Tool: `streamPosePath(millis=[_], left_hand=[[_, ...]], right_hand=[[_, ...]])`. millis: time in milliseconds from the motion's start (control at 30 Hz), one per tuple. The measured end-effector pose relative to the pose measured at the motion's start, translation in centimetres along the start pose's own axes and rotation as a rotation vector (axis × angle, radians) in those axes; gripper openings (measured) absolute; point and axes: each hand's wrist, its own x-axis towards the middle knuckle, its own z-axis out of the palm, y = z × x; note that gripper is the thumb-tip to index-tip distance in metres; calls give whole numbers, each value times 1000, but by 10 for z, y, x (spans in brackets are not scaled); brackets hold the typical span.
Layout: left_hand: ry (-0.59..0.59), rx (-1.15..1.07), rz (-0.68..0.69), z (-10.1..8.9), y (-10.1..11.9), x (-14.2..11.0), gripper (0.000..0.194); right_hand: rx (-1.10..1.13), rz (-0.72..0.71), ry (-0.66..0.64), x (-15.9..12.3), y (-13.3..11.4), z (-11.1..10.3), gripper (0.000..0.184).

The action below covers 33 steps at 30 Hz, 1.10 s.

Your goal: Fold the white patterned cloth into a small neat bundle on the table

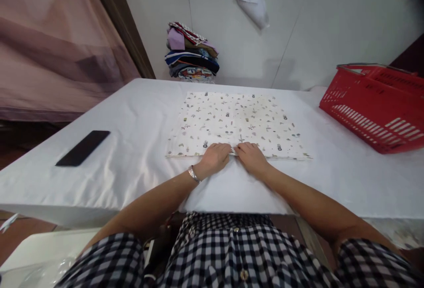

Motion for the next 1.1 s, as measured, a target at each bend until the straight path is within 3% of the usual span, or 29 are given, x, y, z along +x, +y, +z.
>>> streamPosePath(millis=[267, 467, 667, 1100], left_hand=[[-42, 142, -7, 0, 7, -2, 21], [-58, 233, -141, -7, 10, -6, 19], [-71, 258, -219, -14, -3, -20, 23], [-72, 281, -32, -26, -18, -40, 26]], right_hand=[[72, 8, 45, -1, -2, 8, 24], [103, -28, 75, -1, 2, 10, 30], [116, -39, 81, 0, 3, 11, 29], [65, 3, 12, 2, -3, 5, 22]])
